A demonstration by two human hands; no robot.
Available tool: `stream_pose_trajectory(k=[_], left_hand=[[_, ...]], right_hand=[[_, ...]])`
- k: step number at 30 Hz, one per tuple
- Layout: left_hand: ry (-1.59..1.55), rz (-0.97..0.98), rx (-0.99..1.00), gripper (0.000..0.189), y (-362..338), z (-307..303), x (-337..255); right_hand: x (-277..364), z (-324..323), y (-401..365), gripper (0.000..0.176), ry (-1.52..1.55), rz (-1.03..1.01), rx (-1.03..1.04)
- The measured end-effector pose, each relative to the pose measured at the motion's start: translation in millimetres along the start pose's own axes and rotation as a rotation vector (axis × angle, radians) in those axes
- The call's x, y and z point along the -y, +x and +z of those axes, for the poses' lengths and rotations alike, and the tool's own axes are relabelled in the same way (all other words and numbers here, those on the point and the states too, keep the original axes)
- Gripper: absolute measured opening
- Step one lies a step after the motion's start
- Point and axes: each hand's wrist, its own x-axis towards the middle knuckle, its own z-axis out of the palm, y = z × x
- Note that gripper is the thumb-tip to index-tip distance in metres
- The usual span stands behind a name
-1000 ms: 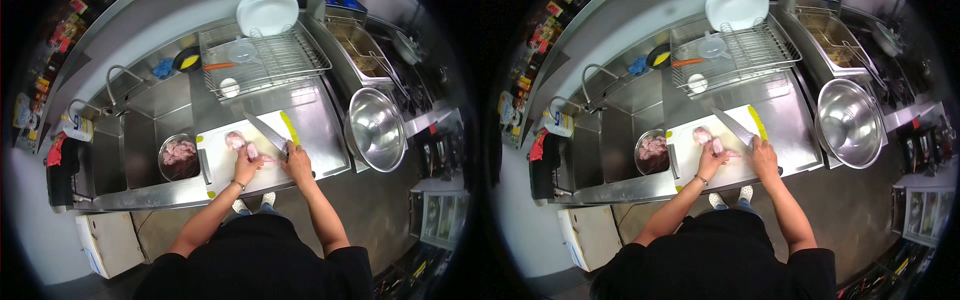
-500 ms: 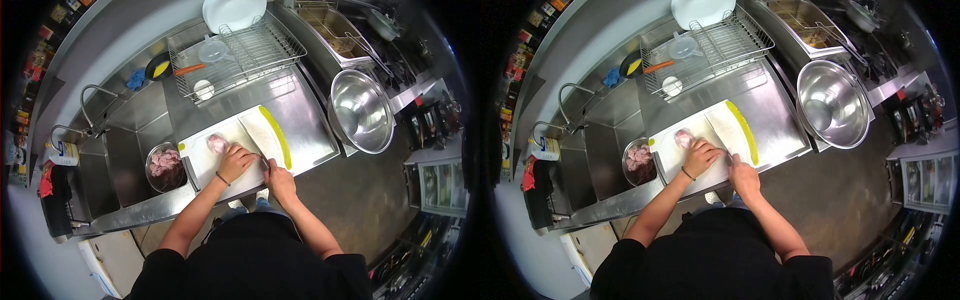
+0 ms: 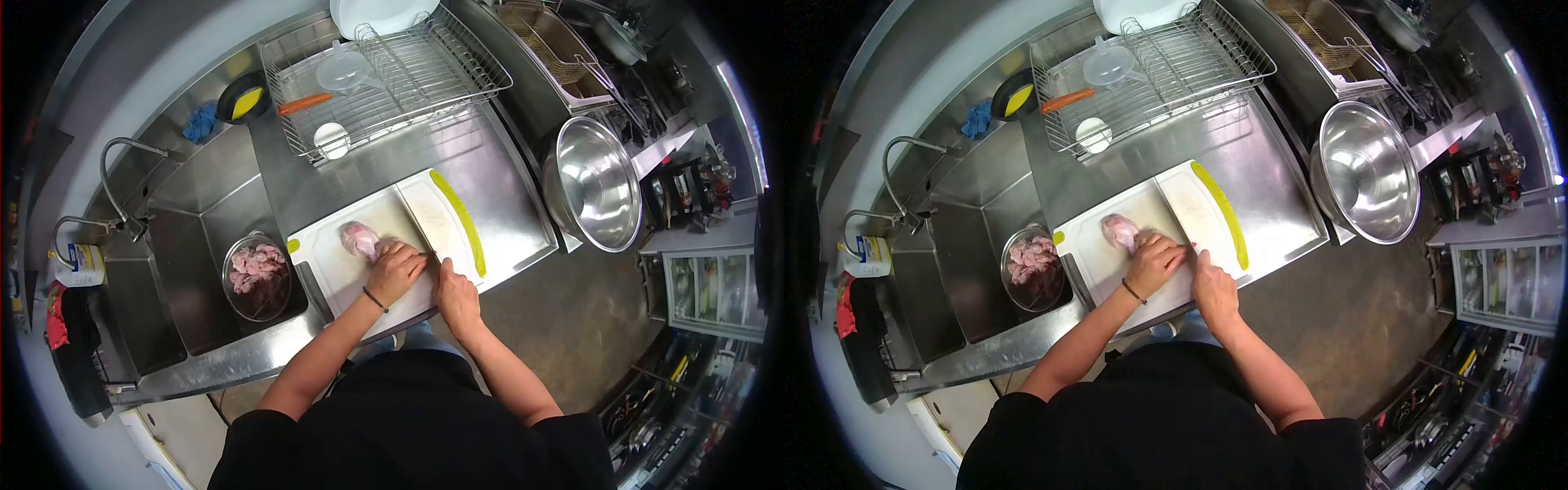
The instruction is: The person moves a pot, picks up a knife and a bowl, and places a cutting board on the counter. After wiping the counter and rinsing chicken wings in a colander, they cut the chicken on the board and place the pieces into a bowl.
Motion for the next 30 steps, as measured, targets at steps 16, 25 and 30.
stream_pose_trajectory(k=[16,25,30], left_hand=[[0.249,-0.042,-0.058,0.018,8,-20,-6],[0.229,-0.134,0.57,0.022,25,-47,7],[-0.08,-0.198,0.283,0.025,23,-28,3]], right_hand=[[-21,-8,-12,0.019,0.124,0.07,0.046],[-30,-15,4,0.021,0.209,0.077,-0.071],[-28,-20,-4,0.018,0.258,0.027,-0.037]])
